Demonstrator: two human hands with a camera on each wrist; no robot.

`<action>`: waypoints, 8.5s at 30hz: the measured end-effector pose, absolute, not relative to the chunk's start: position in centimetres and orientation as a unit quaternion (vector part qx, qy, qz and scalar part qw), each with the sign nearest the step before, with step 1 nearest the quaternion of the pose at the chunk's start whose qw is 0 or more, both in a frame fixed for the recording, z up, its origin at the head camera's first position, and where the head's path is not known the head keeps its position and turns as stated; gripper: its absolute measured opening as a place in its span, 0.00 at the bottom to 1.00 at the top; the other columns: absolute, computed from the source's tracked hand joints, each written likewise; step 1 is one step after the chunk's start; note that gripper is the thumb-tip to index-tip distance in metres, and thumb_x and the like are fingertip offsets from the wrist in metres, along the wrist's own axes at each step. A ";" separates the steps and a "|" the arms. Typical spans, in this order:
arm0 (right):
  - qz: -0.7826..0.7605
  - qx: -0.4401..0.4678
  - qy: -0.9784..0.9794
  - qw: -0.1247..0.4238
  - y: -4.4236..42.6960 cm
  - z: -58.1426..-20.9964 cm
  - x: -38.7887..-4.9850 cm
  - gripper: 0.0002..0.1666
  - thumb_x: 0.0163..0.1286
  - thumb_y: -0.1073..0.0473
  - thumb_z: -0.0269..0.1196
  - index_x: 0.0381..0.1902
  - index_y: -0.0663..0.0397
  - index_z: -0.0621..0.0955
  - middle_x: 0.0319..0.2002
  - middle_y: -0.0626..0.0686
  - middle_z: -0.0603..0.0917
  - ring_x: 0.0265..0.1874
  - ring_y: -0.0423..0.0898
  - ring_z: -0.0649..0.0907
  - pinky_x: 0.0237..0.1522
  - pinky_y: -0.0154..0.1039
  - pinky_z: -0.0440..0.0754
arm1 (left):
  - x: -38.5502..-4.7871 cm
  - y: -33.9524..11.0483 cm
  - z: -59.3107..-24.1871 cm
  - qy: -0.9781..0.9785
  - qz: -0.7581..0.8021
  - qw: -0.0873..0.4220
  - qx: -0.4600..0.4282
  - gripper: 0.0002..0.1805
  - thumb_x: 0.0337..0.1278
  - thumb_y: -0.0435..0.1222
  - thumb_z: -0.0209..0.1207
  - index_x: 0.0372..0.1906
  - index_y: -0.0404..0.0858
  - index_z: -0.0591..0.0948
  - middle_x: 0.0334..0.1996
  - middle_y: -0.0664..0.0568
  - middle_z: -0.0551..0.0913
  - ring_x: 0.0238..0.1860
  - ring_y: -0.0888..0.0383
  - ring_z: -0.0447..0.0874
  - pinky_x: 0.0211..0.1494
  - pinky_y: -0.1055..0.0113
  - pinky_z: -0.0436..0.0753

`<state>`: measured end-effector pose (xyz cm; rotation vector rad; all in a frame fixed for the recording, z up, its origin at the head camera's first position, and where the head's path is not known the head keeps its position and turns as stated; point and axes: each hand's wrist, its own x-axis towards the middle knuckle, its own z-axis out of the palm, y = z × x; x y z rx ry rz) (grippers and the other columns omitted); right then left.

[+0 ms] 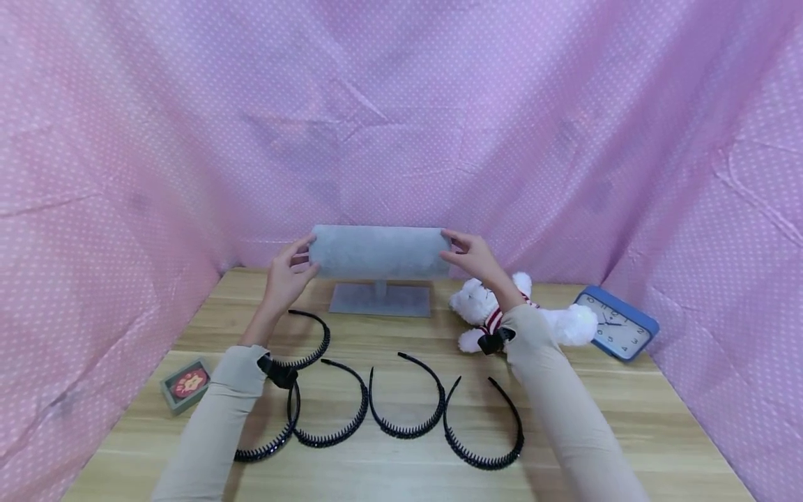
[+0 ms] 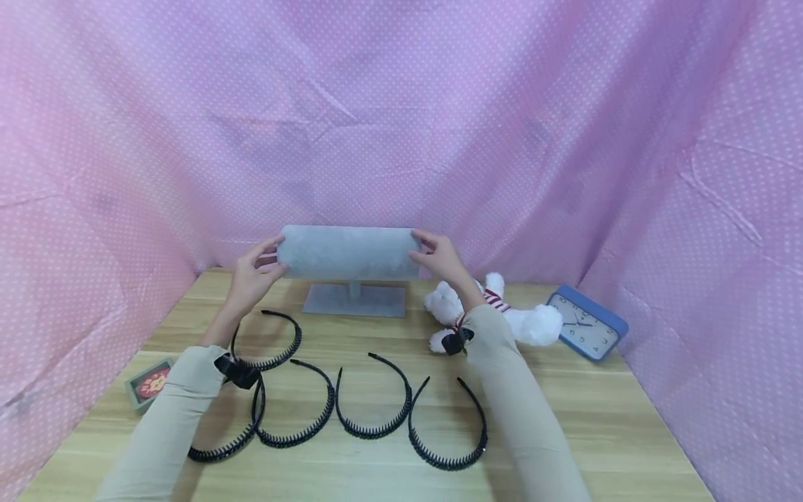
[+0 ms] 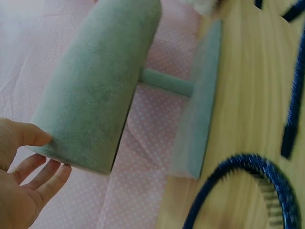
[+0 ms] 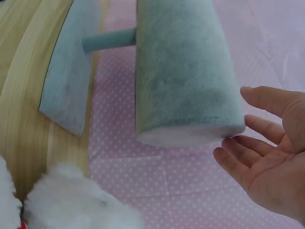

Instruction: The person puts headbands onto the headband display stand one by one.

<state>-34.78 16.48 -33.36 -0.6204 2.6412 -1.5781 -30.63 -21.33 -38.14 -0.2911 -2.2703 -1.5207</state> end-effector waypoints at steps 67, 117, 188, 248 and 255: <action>-0.447 -0.228 0.864 -0.041 16.3 -34.7 -36.8 0.37 0.63 0.53 0.75 0.69 0.45 0.77 0.74 0.50 0.73 0.77 0.52 0.66 0.79 0.55 0.60 | -27.1 -26.9 -45.6 -0.862 -0.383 -0.155 -0.294 0.27 0.47 0.22 0.71 0.57 0.26 0.83 0.34 0.43 0.88 0.34 0.61 0.86 0.38 0.70 0.87; -0.469 -0.216 0.855 -0.040 15.8 -34.9 -36.7 0.37 0.61 0.55 0.76 0.68 0.47 0.78 0.74 0.48 0.73 0.78 0.51 0.66 0.80 0.55 0.59 | -27.5 -31.4 -36.4 -0.826 -0.558 0.004 -0.074 0.32 0.72 0.39 0.60 0.73 0.28 0.67 0.43 0.68 0.79 0.45 0.74 0.82 0.48 0.74 0.86; -0.476 -0.221 0.850 -0.042 15.8 -35.1 -36.9 0.37 0.60 0.55 0.77 0.67 0.46 0.79 0.73 0.49 0.74 0.77 0.52 0.66 0.80 0.55 0.58 | -32.9 -23.1 -31.6 -0.905 -0.396 0.083 -0.135 0.28 0.63 0.34 0.67 0.67 0.33 0.77 0.64 0.34 0.77 0.61 0.37 0.76 0.56 0.46 0.81; -0.470 -0.215 0.855 -0.047 15.9 -35.2 -37.0 0.36 0.61 0.55 0.76 0.67 0.47 0.79 0.73 0.48 0.74 0.77 0.51 0.67 0.79 0.53 0.60 | -35.0 -16.7 -31.7 -0.932 -0.274 0.035 -0.234 0.43 0.54 0.42 0.75 0.75 0.43 0.70 0.74 0.41 0.70 0.76 0.39 0.64 0.77 0.40 0.64; -0.469 -0.215 0.856 -0.046 15.8 -35.0 -36.8 0.37 0.61 0.55 0.76 0.68 0.47 0.79 0.73 0.48 0.73 0.78 0.51 0.66 0.79 0.54 0.60 | -35.3 -16.8 -31.7 -0.938 -0.248 0.030 -0.241 0.52 0.40 0.37 0.81 0.76 0.45 0.69 0.75 0.42 0.68 0.75 0.39 0.64 0.76 0.39 0.65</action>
